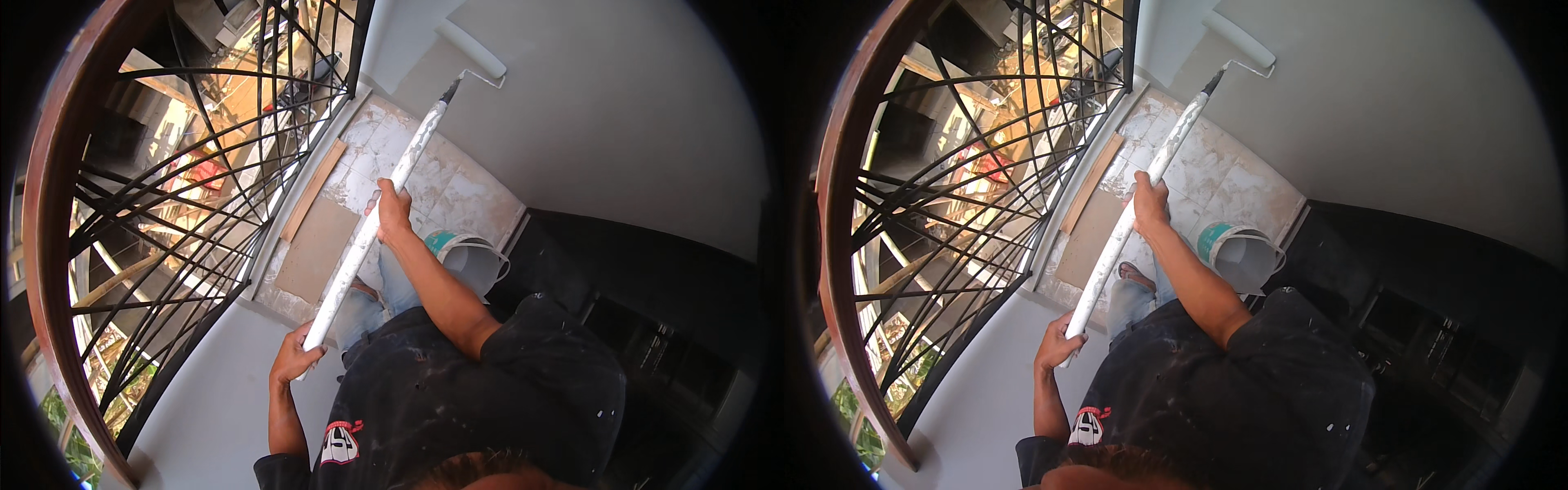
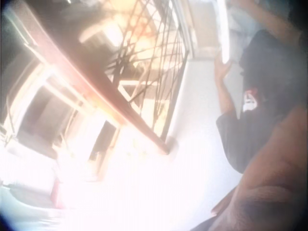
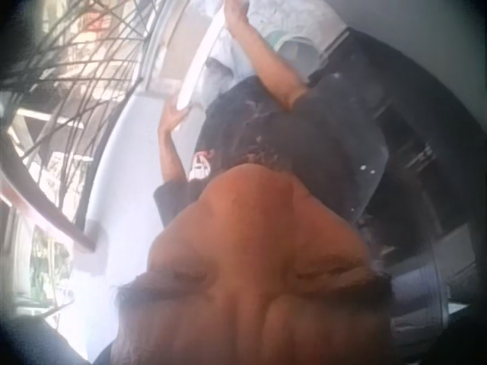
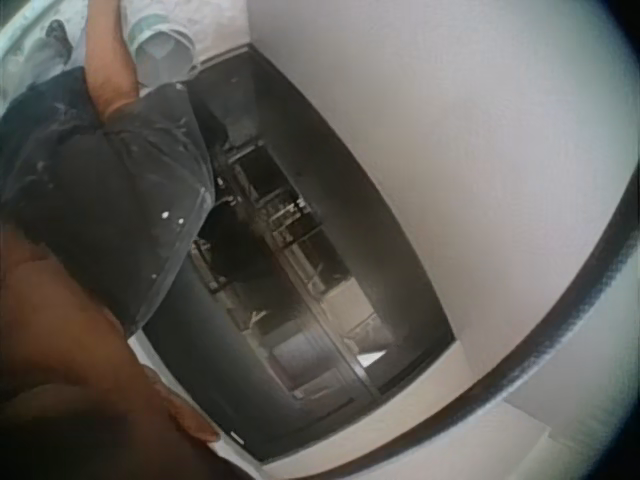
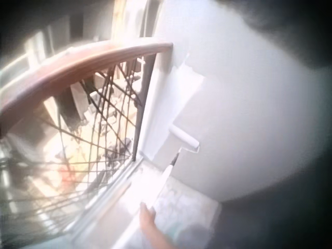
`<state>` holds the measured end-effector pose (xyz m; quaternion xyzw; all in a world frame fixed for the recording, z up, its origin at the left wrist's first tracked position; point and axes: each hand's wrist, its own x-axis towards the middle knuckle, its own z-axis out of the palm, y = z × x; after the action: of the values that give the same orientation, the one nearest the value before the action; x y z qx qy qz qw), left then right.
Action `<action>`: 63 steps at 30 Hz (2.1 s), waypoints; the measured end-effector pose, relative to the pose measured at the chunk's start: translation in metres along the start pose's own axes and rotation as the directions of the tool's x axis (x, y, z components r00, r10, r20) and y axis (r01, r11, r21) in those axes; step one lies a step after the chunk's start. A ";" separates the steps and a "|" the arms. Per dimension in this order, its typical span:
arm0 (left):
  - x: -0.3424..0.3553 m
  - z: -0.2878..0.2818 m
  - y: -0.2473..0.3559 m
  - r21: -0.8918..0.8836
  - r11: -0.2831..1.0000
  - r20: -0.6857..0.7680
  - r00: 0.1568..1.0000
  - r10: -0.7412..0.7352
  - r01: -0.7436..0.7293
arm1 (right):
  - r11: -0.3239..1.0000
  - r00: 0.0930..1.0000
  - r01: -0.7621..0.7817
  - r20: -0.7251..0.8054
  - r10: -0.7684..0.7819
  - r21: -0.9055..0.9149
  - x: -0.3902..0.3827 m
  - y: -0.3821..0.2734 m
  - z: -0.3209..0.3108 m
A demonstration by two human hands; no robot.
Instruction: The person paints the ceiling and a wall corner using a paint roller on an extension pole, dipping it into a bucket of white paint periodically.
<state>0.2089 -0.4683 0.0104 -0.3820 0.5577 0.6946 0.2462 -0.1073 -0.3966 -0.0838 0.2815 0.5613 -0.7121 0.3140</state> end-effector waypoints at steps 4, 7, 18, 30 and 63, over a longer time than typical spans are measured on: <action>0.006 0.009 0.008 -0.014 0.996 -0.019 0.996 -0.083 0.083 | 0.995 0.995 -0.101 -0.016 0.101 -0.021 0.031 0.019 -0.013; 0.024 0.021 0.024 -0.027 0.993 -0.030 0.993 -0.118 0.117 | 0.985 0.985 -0.172 -0.021 0.172 -0.008 0.059 0.024 -0.021; 0.095 0.062 0.063 -0.039 0.981 -0.071 0.979 -0.191 0.189 | 0.948 0.949 -0.311 -0.067 0.307 -0.063 0.167 0.053 -0.057; 0.173 0.069 0.065 -0.015 0.983 -0.100 0.978 -0.184 0.184 | 0.931 0.930 -0.366 -0.028 0.366 0.004 0.254 0.088 -0.062; 0.207 0.131 -0.011 0.110 0.964 -0.173 0.959 -0.223 0.244 | 0.915 0.917 -0.393 -0.105 0.384 -0.088 0.277 0.115 -0.139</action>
<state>0.0624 -0.3565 -0.1521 -0.4825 0.5705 0.5901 0.3057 -0.1911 -0.3170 -0.3935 0.4005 0.5444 -0.5916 0.4396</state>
